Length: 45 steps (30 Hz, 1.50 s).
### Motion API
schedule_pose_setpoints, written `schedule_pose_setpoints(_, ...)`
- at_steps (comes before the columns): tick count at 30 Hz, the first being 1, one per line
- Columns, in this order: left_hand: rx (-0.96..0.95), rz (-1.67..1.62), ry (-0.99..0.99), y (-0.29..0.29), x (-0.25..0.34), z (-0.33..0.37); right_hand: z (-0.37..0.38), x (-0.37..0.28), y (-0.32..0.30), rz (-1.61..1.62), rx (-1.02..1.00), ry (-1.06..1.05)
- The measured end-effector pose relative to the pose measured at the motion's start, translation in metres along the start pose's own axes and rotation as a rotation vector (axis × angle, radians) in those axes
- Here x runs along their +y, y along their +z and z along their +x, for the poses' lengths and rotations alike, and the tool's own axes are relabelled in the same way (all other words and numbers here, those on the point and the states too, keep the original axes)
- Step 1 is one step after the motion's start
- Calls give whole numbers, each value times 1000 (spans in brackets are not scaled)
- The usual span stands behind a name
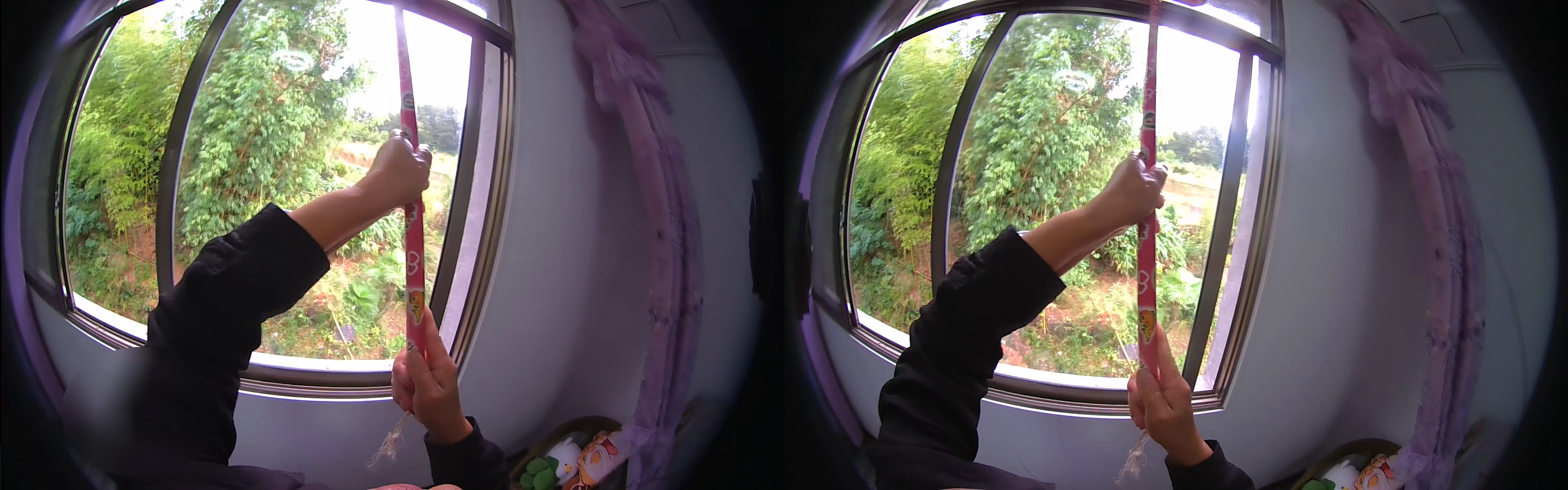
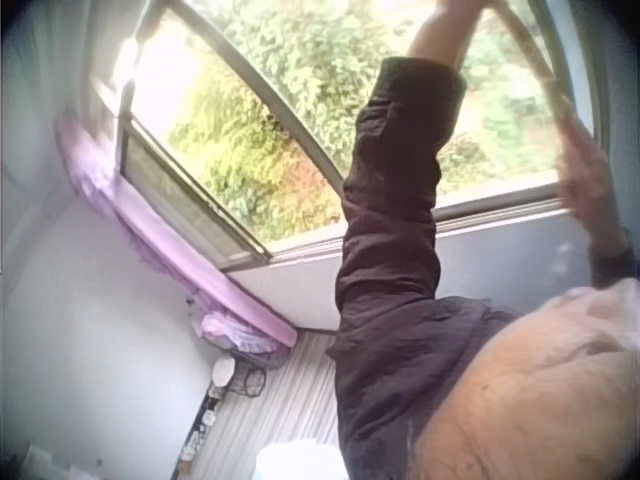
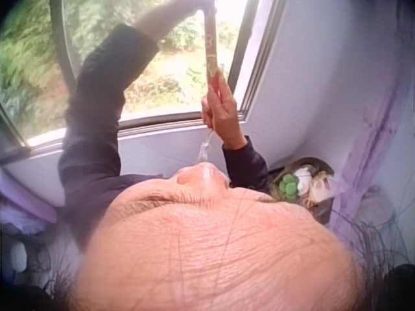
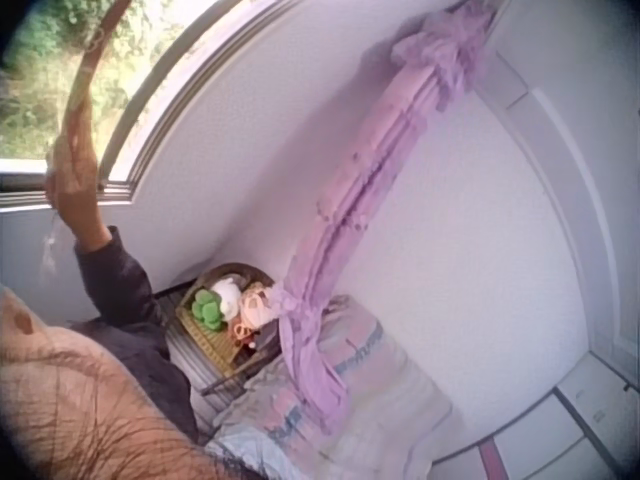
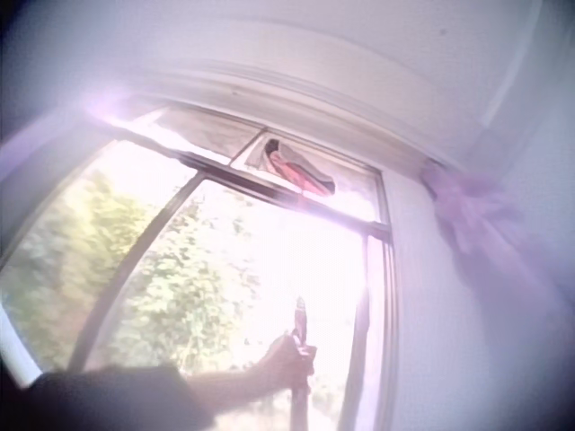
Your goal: The person cleans a large window using a long-handled brush with a cloth attachment. They wipe the glass in vertical strokes, then dip the cloth into a bucket of water, wring it out, and reattach it to the brush before resuming cleaning.
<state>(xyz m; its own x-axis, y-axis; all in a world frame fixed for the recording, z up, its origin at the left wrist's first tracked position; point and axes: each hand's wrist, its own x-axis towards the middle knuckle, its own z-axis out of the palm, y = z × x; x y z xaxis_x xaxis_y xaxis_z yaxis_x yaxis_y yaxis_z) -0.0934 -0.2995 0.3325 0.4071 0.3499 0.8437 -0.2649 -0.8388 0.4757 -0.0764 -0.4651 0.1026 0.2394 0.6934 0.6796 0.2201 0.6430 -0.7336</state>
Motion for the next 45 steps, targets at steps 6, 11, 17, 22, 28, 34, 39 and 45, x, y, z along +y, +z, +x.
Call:
schedule_pose_setpoints(6,-109,33,-16,66,13,20,-7,-3,-38,52,103,-12)
schedule_pose_setpoints(11,-241,861,447,125,1,49,-5,-5,-67,88,182,-21)
schedule_pose_setpoints(17,-57,513,382,136,-22,62,6,4,-78,73,175,-19)
schedule_pose_setpoints(22,-132,210,-7,85,7,32,16,14,-53,159,72,-33)
schedule_pose_setpoints(28,-33,195,19,46,-18,31,26,32,-23,243,-7,-30)
schedule_pose_setpoints(34,24,194,-11,-4,-22,11,32,45,14,279,-58,-19)
schedule_pose_setpoints(39,144,280,132,-32,-44,6,39,56,33,248,-102,-29)
schedule_pose_setpoints(45,220,477,321,-106,-82,3,51,60,83,280,-168,-42)
